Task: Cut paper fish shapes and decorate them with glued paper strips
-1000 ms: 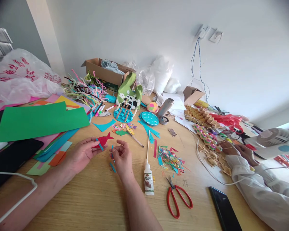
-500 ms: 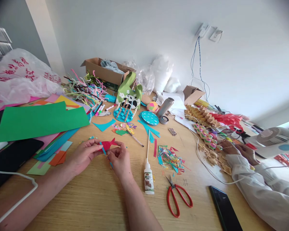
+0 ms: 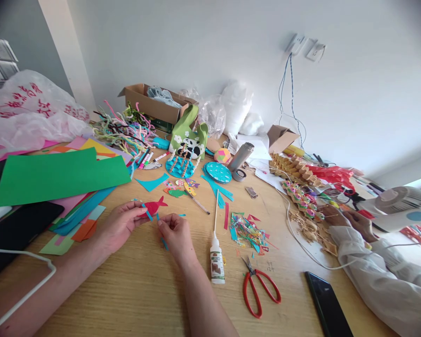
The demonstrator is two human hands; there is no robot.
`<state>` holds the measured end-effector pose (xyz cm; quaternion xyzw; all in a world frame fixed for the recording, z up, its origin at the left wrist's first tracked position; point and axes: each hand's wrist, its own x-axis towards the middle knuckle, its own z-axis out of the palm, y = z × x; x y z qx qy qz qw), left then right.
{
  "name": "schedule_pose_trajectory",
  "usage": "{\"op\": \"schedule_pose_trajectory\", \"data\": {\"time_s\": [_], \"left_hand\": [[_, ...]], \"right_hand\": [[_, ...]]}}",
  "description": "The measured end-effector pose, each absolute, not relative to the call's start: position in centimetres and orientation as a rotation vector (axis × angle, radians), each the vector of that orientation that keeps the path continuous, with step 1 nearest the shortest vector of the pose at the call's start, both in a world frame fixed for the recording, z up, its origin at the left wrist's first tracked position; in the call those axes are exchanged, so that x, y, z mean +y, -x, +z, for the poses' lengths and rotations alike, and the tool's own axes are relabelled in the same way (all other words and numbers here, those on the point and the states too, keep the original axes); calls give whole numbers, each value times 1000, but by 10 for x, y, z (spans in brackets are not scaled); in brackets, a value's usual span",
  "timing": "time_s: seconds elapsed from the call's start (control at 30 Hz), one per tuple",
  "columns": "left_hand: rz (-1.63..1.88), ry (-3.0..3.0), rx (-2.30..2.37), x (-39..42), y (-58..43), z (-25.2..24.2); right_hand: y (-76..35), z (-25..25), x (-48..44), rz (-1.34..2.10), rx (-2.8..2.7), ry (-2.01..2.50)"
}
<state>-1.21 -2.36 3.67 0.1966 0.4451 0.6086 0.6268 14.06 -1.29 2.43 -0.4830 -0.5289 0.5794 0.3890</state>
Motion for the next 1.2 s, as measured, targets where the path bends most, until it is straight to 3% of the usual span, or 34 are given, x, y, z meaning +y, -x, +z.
{"op": "schedule_pose_trajectory", "data": {"time_s": [0.7,1.2], "left_hand": [[1352,-602,1147,-25,8,33],[1292,-502,1042,-26,7,27]], "right_hand": [[-134,26,-18,1442,-1269,1128],[-125,17,-24,1204,-1274,1114]]}}
